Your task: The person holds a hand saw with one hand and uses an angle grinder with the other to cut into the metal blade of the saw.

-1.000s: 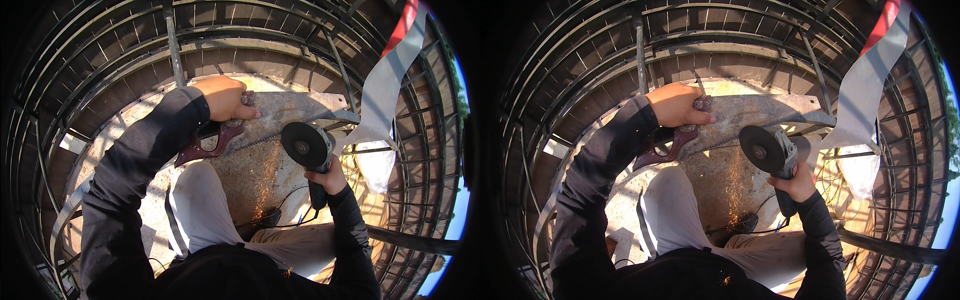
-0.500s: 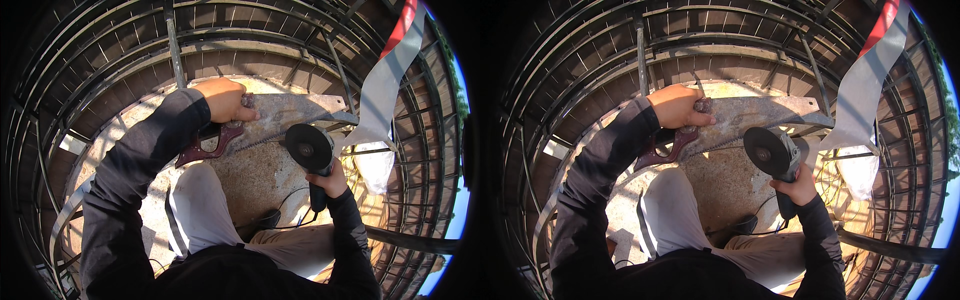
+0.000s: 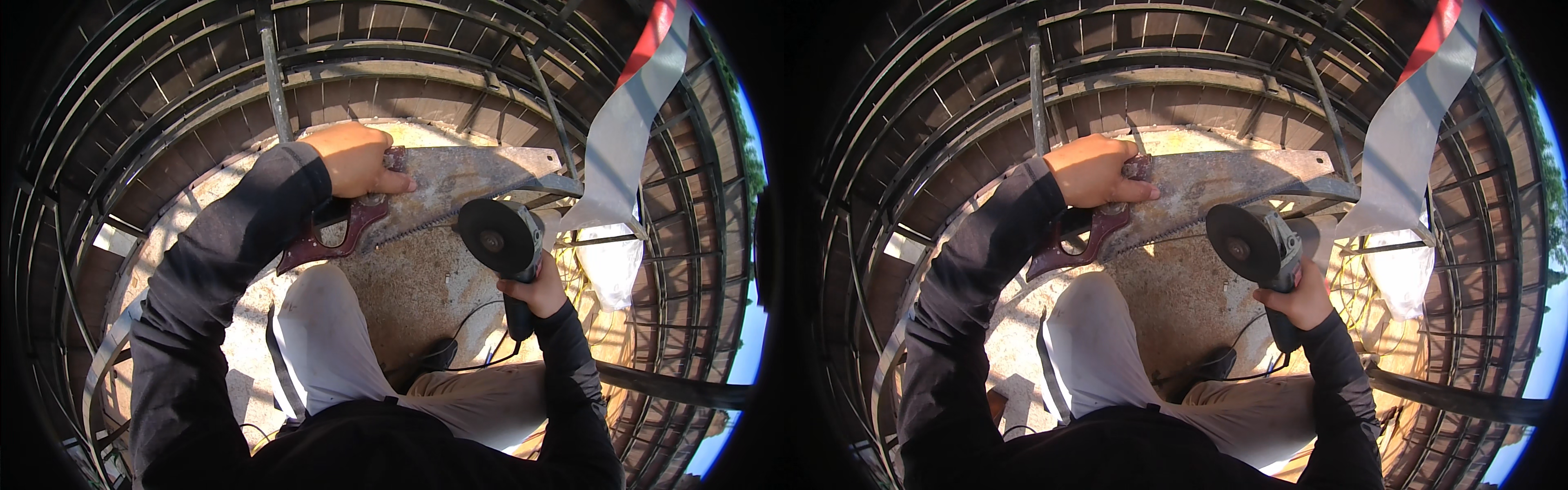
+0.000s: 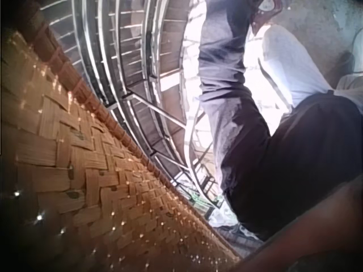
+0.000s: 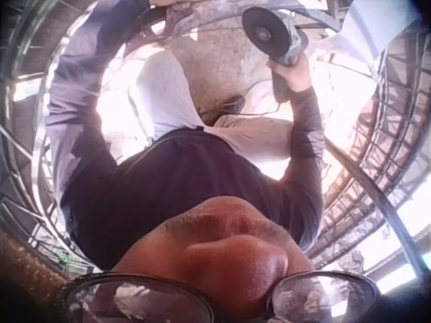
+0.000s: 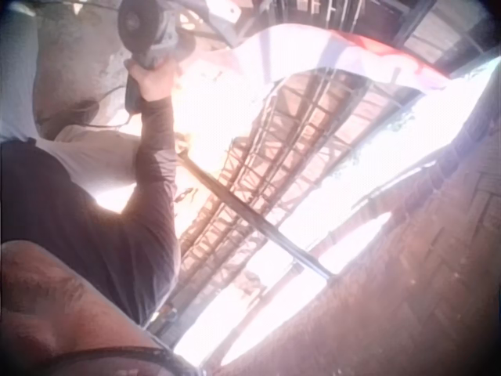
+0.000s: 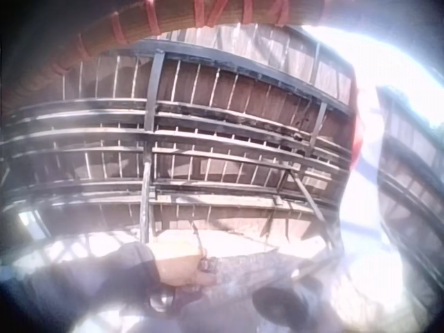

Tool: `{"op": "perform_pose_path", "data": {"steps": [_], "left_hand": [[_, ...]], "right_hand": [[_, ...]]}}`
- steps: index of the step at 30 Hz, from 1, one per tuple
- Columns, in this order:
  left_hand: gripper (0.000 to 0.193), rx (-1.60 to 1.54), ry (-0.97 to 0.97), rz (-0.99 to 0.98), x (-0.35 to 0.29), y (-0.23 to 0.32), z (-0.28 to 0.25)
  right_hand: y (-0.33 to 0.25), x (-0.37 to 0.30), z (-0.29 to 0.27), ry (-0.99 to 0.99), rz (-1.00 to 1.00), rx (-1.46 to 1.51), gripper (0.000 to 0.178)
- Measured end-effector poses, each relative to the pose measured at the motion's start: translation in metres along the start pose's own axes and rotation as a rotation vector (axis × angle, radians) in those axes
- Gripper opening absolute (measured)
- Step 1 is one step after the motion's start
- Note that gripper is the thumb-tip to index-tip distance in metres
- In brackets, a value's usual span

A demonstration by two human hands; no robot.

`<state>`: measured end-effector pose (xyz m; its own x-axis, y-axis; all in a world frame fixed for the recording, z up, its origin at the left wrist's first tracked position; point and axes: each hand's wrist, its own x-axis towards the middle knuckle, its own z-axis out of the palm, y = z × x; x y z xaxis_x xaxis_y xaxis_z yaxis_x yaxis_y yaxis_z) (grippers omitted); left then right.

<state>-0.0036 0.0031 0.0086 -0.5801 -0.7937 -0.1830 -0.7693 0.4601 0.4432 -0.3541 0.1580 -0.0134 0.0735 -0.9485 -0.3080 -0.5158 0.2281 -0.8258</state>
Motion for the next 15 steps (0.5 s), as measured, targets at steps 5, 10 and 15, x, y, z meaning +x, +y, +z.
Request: {"op": "perform_pose_path", "data": {"steps": [5, 10, 15], "left_hand": [[0.071, 0.009, -0.006, -0.012, -0.0004, 0.0008, -0.0003], [0.072, -0.007, -0.010, -0.002, 0.0005, -0.0008, 0.0007], [0.071, -0.008, -0.010, 0.001, 0.0004, -0.0003, -0.0007]], "right_hand": [[0.0032, 0.0023, -0.0023, -0.028, 0.020, -0.004, 0.055], [0.0053, 0.0044, -0.0016, -0.025, 0.023, -0.002, 0.055], [0.0061, 0.0050, -0.0023, -0.027, 0.028, -0.015, 0.056]]}}
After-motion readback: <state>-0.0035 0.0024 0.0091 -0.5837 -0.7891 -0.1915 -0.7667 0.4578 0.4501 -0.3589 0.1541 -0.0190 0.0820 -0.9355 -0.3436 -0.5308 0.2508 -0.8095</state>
